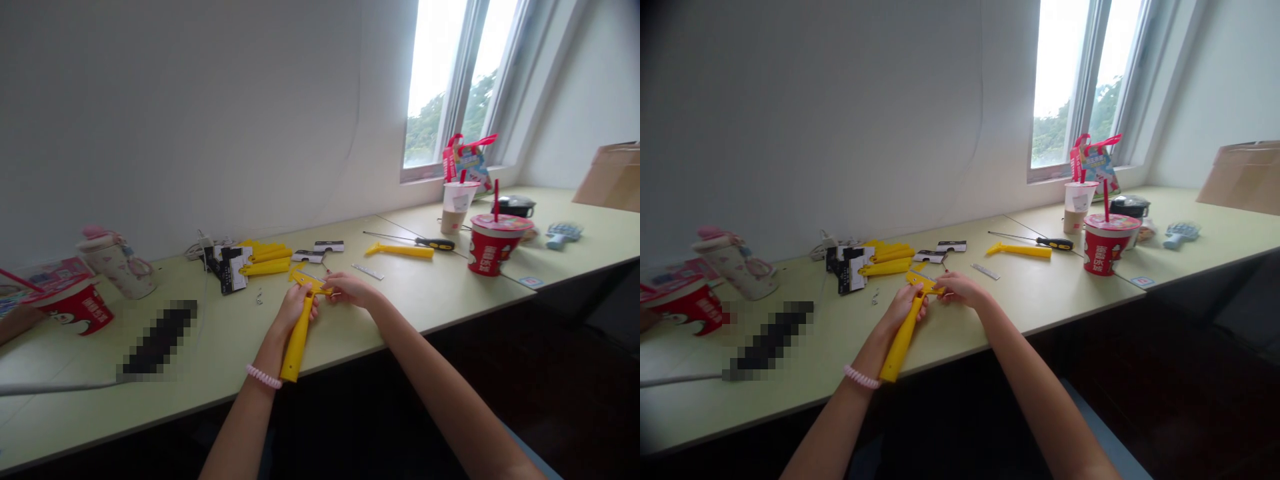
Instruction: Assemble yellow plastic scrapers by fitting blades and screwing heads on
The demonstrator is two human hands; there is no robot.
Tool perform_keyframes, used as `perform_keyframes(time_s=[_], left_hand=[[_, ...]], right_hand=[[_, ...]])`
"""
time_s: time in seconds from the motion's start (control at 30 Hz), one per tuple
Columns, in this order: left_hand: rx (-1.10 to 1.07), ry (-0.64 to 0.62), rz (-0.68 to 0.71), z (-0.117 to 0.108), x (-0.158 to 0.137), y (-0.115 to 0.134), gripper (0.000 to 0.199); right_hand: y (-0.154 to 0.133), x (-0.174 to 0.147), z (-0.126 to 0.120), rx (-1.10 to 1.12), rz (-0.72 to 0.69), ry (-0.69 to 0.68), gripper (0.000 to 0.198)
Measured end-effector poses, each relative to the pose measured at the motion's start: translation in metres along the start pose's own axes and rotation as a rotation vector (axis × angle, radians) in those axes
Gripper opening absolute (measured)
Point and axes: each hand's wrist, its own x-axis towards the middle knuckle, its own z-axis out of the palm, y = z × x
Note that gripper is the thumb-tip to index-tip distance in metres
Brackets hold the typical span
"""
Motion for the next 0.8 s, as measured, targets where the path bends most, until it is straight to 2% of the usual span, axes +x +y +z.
perform_keyframes(time_s=[0.1,0.17,0.27,0.33,0.37,0.43,0.47,0.53,0.57,0.7,0.8], left_hand=[[0.032,0.008,-0.011,0.001,0.002,-0.002,0.023],[0.069,0.065,0.004,0.0,0.004,-0.005,0.025],[0.225,0.335,0.128,-0.003,0.004,-0.005,0.032],[0.45,0.508,0.283,-0.004,-0.003,0.001,0.04],[0.603,0.534,0.374,-0.004,-0.008,0.006,0.042],[0.963,0.447,0.53,0.001,-0.023,0.016,0.037],[1.13,0.396,0.555,0.005,-0.031,0.02,0.032],[1.394,0.274,0.526,0.016,-0.045,0.025,0.03],[1.485,0.252,0.494,0.022,-0.05,0.025,0.032],[1.646,0.304,0.397,0.038,-0.055,0.019,0.048],[1.642,0.263,0.364,0.04,-0.052,0.015,0.048]], right_hand=[[0.0,0.001,0.001,-0.028,-0.02,0.023,0.003],[0.0,0.0,0.001,-0.026,-0.016,0.057,0.004],[-0.001,-0.001,0.002,-0.018,0.002,0.116,0.005],[-0.002,-0.002,0.001,-0.016,0.011,0.139,0.005],[-0.002,-0.003,0.001,-0.014,0.012,0.144,0.005],[-0.002,-0.002,0.001,-0.009,0.009,0.149,0.005],[-0.002,-0.002,0.001,-0.007,0.008,0.153,0.005],[0.0,0.0,0.0,-0.002,0.006,0.159,0.006],[0.001,0.001,-0.001,0.003,0.005,0.156,0.007],[0.004,0.003,-0.003,0.032,-0.005,0.134,0.005],[0.003,0.002,-0.002,0.058,0.006,0.149,0.006]])
